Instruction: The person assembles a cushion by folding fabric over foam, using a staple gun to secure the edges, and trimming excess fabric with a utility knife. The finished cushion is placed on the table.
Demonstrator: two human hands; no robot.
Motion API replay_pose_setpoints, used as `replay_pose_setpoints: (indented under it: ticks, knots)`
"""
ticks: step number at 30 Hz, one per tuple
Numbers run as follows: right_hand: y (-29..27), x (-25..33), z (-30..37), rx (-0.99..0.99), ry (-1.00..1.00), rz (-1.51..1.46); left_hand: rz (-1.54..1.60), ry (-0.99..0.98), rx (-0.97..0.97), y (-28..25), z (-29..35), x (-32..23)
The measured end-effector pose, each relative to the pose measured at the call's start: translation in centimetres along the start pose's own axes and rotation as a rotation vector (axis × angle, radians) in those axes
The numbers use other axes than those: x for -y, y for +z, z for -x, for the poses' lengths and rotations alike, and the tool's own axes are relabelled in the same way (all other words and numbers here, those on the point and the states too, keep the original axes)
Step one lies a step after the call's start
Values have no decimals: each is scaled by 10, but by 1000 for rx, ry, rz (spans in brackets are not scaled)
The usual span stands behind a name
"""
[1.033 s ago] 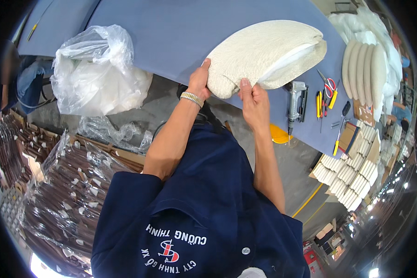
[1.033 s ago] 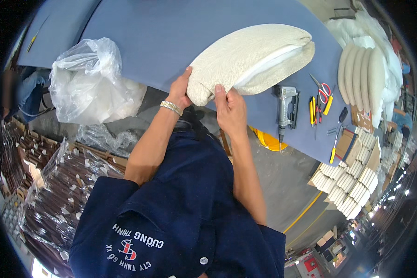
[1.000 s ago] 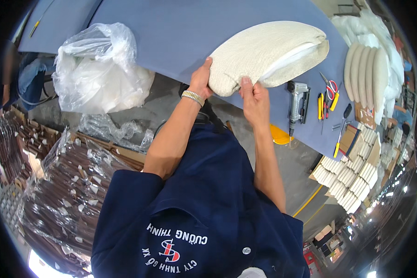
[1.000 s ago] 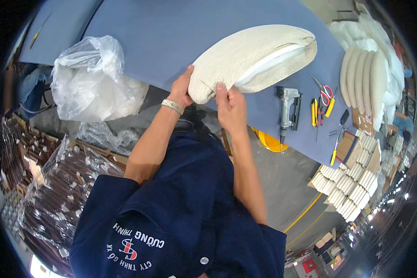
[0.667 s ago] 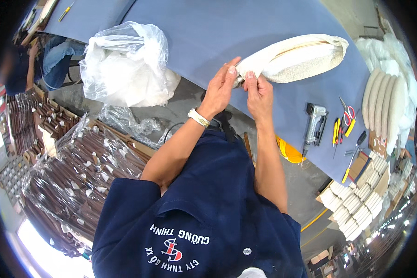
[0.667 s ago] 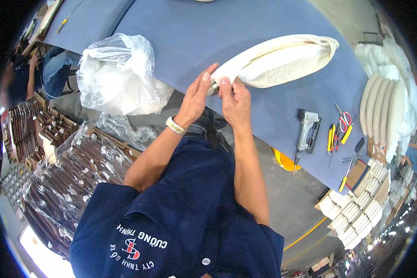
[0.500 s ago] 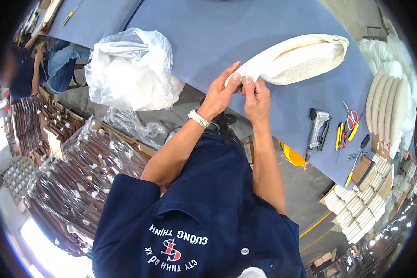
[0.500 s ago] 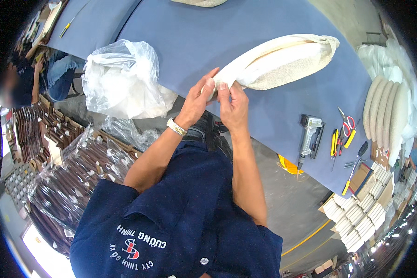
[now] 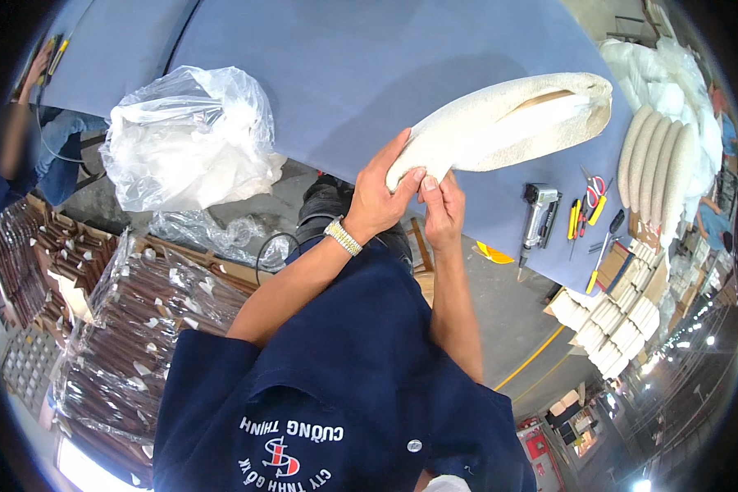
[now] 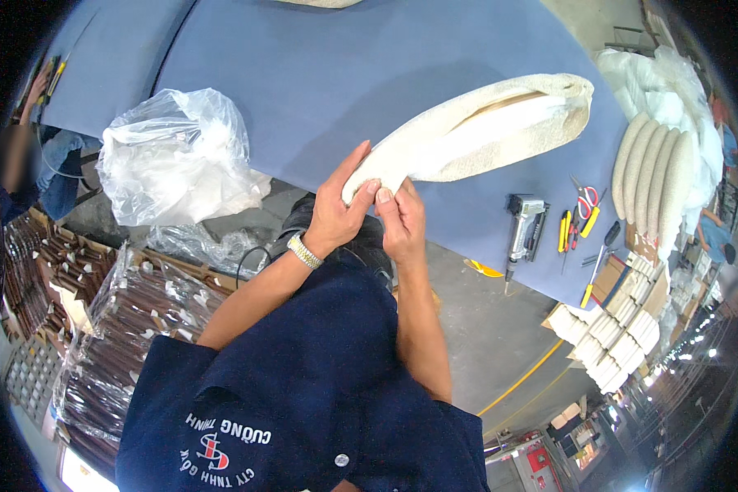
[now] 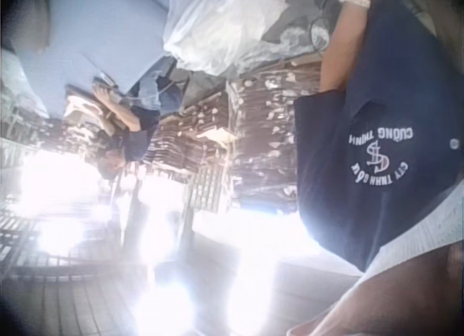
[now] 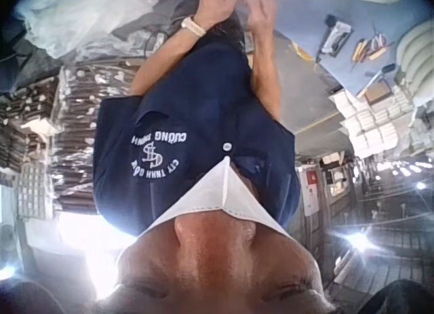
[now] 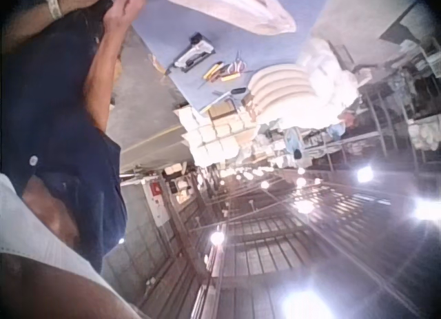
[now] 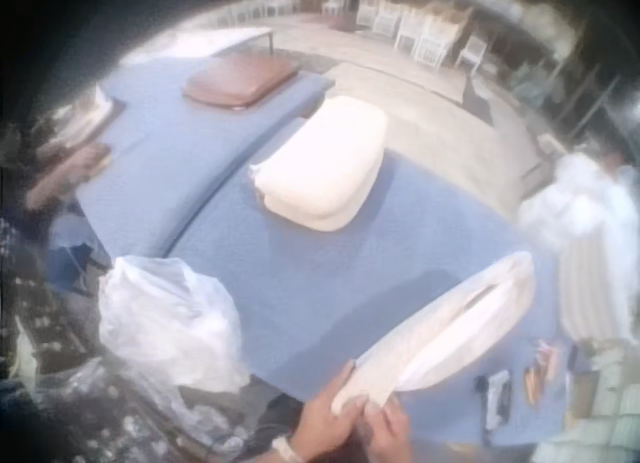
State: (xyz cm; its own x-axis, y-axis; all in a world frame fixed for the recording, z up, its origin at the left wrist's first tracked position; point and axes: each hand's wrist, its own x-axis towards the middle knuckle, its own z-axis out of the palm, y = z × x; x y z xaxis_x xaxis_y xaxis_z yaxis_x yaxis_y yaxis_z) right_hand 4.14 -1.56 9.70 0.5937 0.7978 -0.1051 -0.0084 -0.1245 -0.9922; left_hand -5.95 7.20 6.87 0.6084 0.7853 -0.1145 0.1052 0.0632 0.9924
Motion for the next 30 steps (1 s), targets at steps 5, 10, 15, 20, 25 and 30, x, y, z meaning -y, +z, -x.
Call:
replay_pose_setpoints:
  ticks: [5,10,15,20,25,30]
  knots:
    - [-69,6,12,167,-17,235,-119,35,-19,3,1,-3]
    - [-270,-91,34,-519,191,925,-125,-4,10,5,6,-7]
    - [-339,-155,30,-438,245,1201,-320,149,43,20,21,-8]
    - [-335,-107,28,-392,323,974,-411,176,36,27,27,-8]
    - [-259,14,96,-377,377,280,-443,186,19,34,30,-4]
    - [-126,74,93,23,-33,482,-453,216,48,41,35,-1]
